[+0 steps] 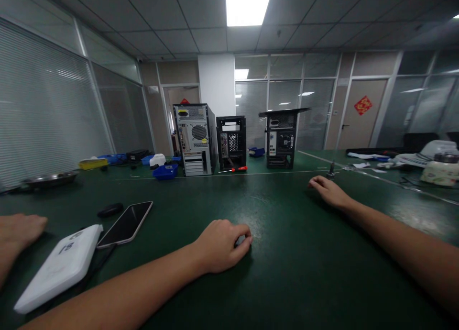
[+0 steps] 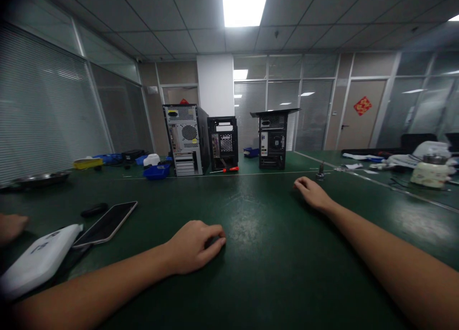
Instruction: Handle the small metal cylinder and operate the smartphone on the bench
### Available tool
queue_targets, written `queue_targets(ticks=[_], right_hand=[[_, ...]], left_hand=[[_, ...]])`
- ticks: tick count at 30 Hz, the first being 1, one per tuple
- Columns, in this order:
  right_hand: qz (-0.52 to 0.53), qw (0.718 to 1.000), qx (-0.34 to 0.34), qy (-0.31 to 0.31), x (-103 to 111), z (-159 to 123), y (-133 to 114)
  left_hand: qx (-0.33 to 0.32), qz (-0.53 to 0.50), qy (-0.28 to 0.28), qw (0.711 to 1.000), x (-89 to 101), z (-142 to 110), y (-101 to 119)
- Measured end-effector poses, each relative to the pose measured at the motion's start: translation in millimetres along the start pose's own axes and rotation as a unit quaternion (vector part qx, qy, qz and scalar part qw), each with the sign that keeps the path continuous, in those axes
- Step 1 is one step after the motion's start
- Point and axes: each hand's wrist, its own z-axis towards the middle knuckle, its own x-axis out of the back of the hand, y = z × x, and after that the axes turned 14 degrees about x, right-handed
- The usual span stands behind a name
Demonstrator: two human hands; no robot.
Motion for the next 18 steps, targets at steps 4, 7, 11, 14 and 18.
queue_targets(ticks=[4, 7, 11, 14, 18], right_hand=[[-0.008, 0.999, 0.005, 0.051, 22.5, 5.0, -7.7], [-0.016, 0.998, 0.009, 0.064, 39.5, 4.0, -10.3], [-0.026, 0.999, 0.014, 0.017, 49.5, 0.4, -9.1], [-0.042, 0.998, 0.015, -0.036, 49.4, -0.2, -5.4], [-0.061, 0.996, 0.006, -0.065, 48.5, 0.9, 1.7]], left_hand=[[0.001, -0.005, -0.001, 1.0, 0.3, 0.0, -0.1], [0.003, -0.009, -0.005, 1.0, 0.3, -0.3, -0.3], [0.003, -0.009, -0.005, 1.0, 1.2, -0.7, 0.4], [0.006, -0.005, -0.008, 1.0, 2.4, -0.8, 1.8], [0.01, -0.006, -0.016, 1.0, 2.8, -0.1, 2.3]])
